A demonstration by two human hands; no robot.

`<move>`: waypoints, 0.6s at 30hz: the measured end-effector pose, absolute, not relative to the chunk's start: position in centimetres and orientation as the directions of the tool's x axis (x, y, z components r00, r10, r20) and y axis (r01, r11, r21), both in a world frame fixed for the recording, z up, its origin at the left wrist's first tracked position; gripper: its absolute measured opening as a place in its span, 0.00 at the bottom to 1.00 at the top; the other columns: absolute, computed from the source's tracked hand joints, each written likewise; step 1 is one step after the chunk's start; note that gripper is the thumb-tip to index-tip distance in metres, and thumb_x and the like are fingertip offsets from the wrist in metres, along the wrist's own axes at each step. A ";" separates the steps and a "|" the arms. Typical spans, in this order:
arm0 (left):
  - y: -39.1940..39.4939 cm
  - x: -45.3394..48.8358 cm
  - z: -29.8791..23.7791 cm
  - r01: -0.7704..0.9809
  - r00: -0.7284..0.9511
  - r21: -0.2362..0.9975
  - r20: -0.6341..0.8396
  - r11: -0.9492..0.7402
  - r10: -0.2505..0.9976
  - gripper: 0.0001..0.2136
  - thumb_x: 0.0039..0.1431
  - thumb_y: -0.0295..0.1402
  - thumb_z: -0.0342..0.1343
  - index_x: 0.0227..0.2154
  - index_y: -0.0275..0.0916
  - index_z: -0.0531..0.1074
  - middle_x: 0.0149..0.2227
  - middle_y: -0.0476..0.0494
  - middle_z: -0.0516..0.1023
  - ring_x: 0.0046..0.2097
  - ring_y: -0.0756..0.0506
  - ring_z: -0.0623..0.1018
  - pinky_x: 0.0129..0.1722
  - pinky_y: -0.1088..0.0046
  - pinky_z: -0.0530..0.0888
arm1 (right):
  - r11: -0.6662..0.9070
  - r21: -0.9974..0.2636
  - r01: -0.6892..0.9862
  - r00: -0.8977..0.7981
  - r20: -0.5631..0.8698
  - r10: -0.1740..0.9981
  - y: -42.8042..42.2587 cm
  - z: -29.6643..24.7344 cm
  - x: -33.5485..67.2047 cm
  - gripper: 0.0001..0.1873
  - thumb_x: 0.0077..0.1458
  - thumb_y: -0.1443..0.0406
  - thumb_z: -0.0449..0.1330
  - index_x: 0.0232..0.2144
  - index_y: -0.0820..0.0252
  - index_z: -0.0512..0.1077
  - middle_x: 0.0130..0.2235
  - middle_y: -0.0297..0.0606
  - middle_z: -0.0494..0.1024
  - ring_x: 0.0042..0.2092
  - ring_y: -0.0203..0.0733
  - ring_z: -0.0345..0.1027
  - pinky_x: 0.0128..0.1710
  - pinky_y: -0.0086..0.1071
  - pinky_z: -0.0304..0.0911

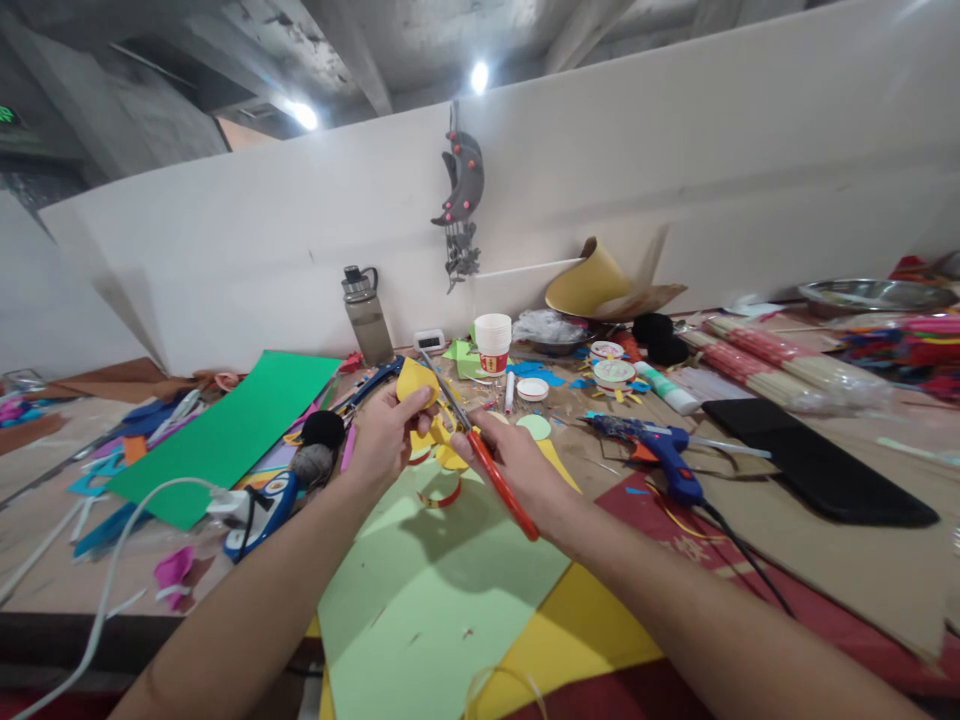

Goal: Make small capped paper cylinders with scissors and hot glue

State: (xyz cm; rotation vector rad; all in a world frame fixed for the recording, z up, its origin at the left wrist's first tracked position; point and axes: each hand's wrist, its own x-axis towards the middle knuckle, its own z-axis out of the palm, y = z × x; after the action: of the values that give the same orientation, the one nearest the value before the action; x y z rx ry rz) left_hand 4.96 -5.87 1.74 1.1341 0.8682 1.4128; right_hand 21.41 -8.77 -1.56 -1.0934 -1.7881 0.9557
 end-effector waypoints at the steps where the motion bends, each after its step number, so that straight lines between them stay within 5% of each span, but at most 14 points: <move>1: -5.9 4.9 1.7 -0.288 0.022 0.944 0.173 -0.159 0.985 0.14 0.46 0.39 0.66 0.26 0.35 0.69 0.20 0.52 0.71 0.19 0.56 0.64 0.20 0.79 0.61 | 0.335 -0.890 0.309 -0.291 0.248 0.924 -8.8 -1.5 21.4 0.18 0.60 0.48 0.53 0.34 0.56 0.66 0.20 0.26 0.61 0.21 0.32 0.53 0.20 0.28 0.49; 12: -5.7 4.7 1.8 -0.320 0.076 0.945 0.102 -0.073 0.992 0.14 0.43 0.36 0.67 0.25 0.37 0.65 0.18 0.57 0.63 0.18 0.58 0.58 0.19 0.79 0.52 | 0.336 -0.898 0.284 -0.301 0.249 0.921 -8.5 -1.3 21.5 0.19 0.60 0.47 0.53 0.36 0.55 0.65 0.21 0.25 0.59 0.21 0.33 0.53 0.20 0.29 0.51; 18: -5.9 4.8 1.6 -0.287 0.191 0.958 0.045 0.012 0.981 0.13 0.40 0.34 0.66 0.27 0.35 0.69 0.22 0.51 0.70 0.21 0.55 0.65 0.22 0.77 0.59 | 0.346 -0.892 0.290 -0.338 0.242 0.909 -8.4 -0.8 21.8 0.17 0.61 0.50 0.53 0.41 0.56 0.65 0.20 0.24 0.61 0.21 0.33 0.54 0.22 0.29 0.52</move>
State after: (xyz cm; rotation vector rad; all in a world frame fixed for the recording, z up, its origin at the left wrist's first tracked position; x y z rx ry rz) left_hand 4.84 -5.90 1.64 1.0923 0.8462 1.2001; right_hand 21.76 -8.36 -0.84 -1.0580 -1.8210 0.9913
